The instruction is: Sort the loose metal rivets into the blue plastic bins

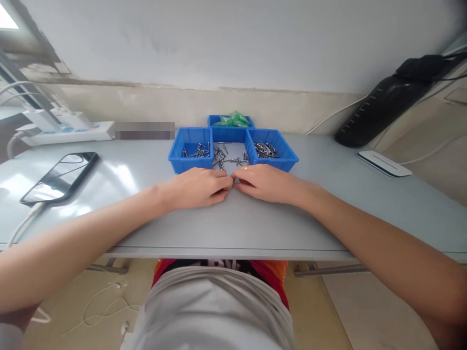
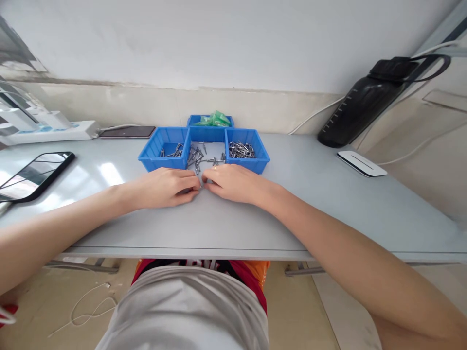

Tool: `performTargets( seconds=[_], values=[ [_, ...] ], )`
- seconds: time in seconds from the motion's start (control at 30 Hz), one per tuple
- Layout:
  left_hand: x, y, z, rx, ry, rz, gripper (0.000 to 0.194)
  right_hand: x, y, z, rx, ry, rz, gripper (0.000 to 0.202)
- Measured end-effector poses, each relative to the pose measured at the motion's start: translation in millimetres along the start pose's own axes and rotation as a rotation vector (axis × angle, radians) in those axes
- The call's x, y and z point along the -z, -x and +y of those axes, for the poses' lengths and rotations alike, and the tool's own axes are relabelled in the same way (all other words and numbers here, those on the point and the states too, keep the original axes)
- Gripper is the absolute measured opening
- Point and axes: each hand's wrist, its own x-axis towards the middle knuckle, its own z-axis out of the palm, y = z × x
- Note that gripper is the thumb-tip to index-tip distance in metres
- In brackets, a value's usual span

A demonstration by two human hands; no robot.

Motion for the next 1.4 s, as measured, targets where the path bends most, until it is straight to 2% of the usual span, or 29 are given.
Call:
performTargets(
  seconds=[0.43,0.63,1.03,1.4],
  values=[
    [-0.5,-0.1,0.1,0.003,-0.001,0.005,0.019,2.7,-1.2,-6.4,-0.005,-0.065,-0.018,0.012],
    [0.2,0.3,0.2,0.002,0.001,-0.002,0.021,1.3,-1.9,-6.3,0.010,-0.052,-0.015,0.017],
    [-1.4,1.9,0.0,0.118,-0.048,-0.032,0.022,5.7,1.0,-6.5,-0.024,-0.044,-0.046,0.013],
    [0.9,2.0,2.0,0.120,-0.088,-0.058,0.022,7.2,2.1,-6.7,-0.044,-0.059,-0.043,0.013]
  ],
)
